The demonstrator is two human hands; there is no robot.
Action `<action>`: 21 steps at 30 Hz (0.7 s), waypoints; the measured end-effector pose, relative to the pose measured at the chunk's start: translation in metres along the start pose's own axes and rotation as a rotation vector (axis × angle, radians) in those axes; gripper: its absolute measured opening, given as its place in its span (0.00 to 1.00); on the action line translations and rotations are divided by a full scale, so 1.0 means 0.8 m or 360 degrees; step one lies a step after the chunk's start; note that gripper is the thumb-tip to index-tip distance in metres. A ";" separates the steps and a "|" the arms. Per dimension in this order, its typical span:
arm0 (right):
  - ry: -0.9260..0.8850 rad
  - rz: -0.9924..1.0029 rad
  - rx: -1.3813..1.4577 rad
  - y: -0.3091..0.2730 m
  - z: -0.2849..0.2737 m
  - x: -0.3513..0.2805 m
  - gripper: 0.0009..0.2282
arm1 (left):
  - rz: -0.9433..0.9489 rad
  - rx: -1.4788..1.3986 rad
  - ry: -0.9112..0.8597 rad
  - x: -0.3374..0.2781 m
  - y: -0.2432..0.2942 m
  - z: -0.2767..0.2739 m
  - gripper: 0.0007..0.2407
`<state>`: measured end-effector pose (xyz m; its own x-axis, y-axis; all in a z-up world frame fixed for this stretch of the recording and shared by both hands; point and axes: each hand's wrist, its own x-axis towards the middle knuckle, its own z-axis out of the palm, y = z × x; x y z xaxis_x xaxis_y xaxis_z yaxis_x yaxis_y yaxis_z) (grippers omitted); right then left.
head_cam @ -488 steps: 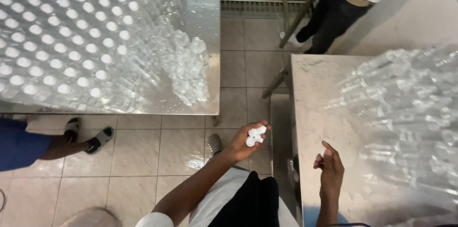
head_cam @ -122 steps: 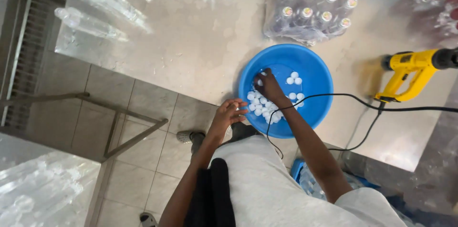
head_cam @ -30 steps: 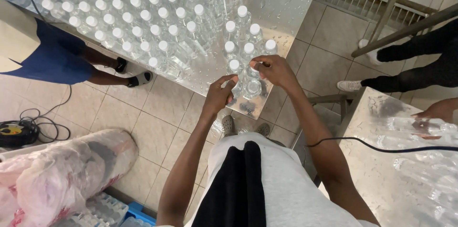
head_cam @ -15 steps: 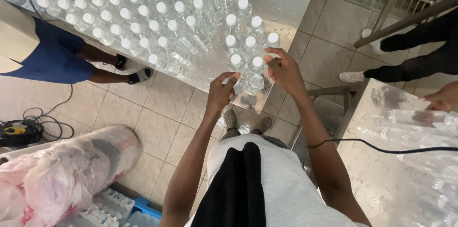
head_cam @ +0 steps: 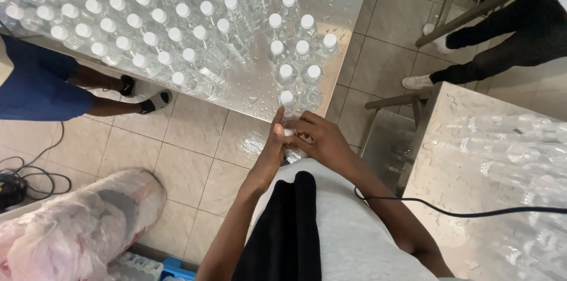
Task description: Manually screwing plastic caps onto water bottles at a production facility.
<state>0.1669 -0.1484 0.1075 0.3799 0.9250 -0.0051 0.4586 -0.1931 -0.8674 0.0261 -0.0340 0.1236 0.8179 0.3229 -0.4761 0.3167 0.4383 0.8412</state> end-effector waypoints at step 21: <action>0.0306 0.0713 -0.0039 0.068 -0.018 0.041 0.15 | 0.0241 0.0396 0.0158 0.068 -0.037 -0.146 0.30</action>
<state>0.2158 -0.1331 0.0670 0.6845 0.6727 -0.2811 0.2342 -0.5680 -0.7890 0.0052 0.0684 0.0431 0.8178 0.4547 -0.3527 0.3126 0.1636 0.9357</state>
